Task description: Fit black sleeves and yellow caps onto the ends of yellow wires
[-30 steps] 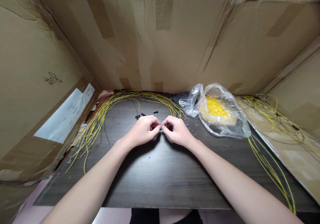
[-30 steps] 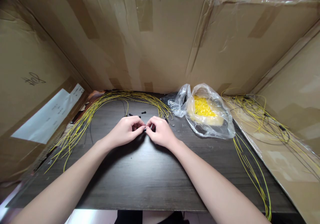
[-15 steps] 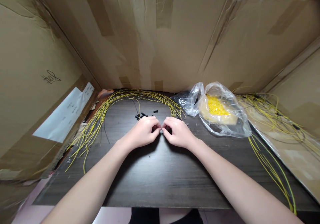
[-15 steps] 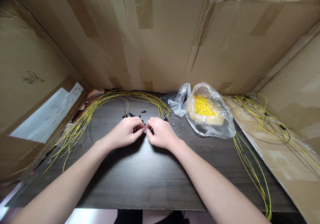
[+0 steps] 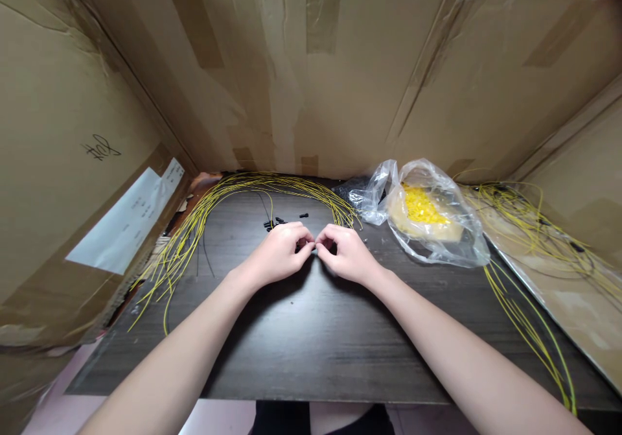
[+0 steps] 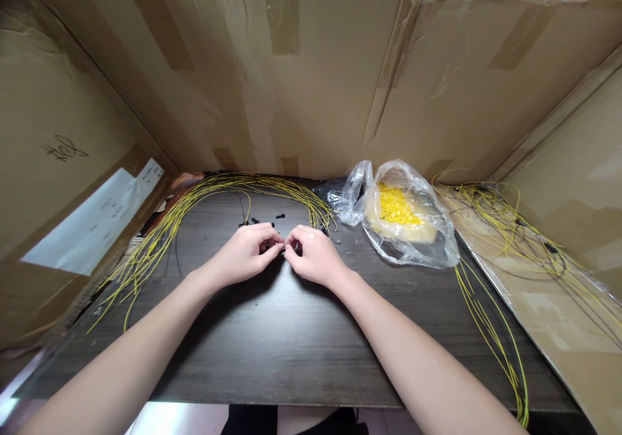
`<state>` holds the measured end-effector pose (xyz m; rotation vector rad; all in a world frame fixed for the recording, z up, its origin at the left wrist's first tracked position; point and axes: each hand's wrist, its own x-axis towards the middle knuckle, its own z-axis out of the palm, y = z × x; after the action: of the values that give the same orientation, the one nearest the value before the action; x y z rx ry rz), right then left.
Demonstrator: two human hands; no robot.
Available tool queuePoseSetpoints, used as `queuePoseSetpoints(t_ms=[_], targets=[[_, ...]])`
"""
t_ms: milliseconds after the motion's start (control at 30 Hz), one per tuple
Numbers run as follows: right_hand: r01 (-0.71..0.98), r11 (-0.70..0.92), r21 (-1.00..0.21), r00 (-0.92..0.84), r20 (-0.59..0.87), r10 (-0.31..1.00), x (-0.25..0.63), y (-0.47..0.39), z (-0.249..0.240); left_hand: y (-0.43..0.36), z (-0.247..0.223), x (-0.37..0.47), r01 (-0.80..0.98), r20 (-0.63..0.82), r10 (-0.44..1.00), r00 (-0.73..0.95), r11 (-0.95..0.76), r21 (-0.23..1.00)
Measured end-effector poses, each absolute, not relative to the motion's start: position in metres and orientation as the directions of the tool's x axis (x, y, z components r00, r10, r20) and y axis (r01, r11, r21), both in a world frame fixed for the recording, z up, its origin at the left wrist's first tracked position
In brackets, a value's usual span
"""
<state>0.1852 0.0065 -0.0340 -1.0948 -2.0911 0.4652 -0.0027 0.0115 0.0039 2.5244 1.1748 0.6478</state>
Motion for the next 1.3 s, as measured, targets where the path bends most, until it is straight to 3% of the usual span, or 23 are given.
queuePoseSetpoints(t_ms=[1033,1300], targets=[[0.544,0.546,-0.637,-0.334,0.433,0.837,0.1856,0.0083,-0.0321,0.0150,0.0016,-0.0046,0.622,0.287,0.792,0.539,-0.604,0.499],[0.569,0.512,-0.644,-0.289,0.426,0.857,0.1881,0.0115,-0.0341,0.0164,0.0001,-0.0058,0.659,0.279,0.805,0.524,-0.590,0.465]])
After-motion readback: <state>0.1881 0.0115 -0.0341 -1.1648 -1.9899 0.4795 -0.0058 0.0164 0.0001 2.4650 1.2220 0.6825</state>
